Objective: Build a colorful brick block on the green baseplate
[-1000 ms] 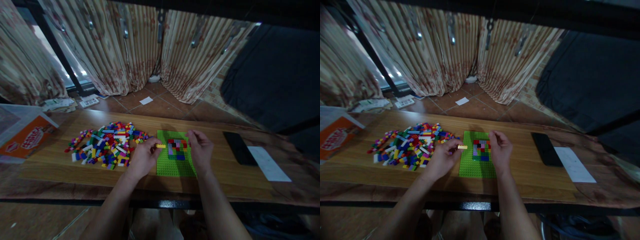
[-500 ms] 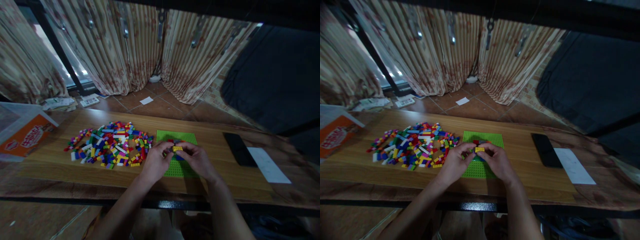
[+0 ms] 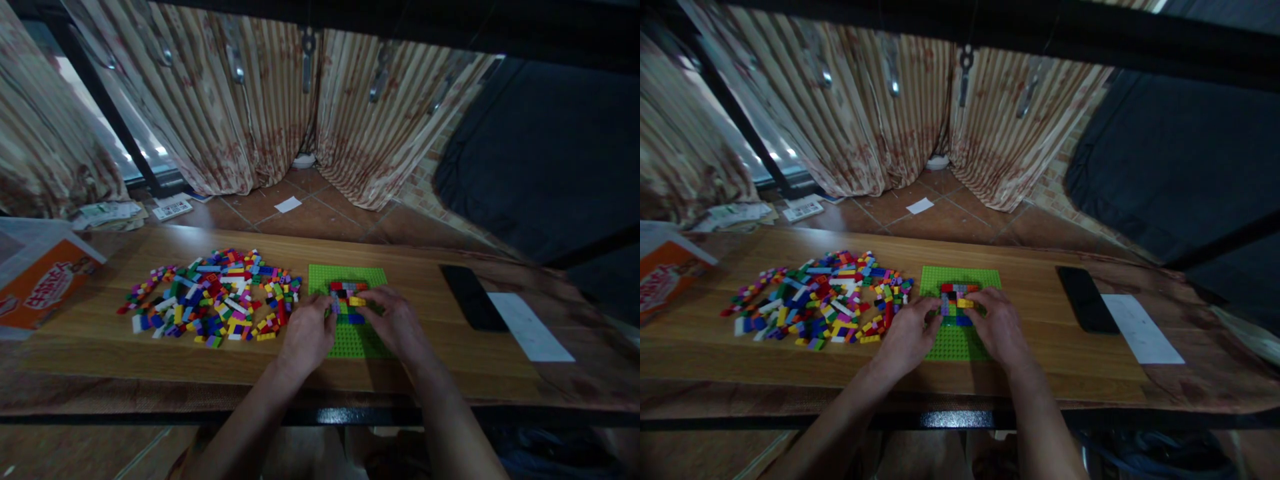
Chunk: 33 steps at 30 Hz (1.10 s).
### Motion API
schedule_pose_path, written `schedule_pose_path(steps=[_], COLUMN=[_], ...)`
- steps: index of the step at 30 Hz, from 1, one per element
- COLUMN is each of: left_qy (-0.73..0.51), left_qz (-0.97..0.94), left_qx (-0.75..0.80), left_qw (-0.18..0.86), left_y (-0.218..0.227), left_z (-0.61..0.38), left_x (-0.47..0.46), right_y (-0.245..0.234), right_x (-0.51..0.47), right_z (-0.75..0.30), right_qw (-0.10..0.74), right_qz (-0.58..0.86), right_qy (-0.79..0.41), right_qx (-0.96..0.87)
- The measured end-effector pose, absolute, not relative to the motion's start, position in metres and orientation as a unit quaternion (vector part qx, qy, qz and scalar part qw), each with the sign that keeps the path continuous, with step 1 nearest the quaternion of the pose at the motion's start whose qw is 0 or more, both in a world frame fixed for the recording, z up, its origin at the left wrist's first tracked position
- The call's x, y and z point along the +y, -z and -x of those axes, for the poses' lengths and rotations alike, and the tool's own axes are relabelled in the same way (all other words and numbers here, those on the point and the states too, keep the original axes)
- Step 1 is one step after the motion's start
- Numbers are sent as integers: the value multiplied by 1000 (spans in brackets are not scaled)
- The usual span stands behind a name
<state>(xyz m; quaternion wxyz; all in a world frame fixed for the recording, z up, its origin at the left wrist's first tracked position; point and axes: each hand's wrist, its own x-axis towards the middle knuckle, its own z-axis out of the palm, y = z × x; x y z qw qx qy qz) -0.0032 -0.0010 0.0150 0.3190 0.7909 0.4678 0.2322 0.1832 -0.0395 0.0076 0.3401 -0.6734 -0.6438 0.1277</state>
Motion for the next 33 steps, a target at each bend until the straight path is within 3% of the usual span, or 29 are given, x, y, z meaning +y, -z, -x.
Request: schedule_pose_path(steps=[4,13,33], left_qy=[-210,-174,-144], left_qz=[-804,-825,-855], left_qx=[469,469,448], left_qw=[300,262,216], left_y=[-15,-16,-15], left_z=[3,1,-1], left_x=[-2,-5,-10], right_y=[-5,-3,-7], right_x=[-35,-36,-37], right_z=[-178,-179,-174], right_qw=[314,362,368], right_qz=[687,709,709], right_qy=[-134,-142,-139], right_qx=[-642,-588,-585])
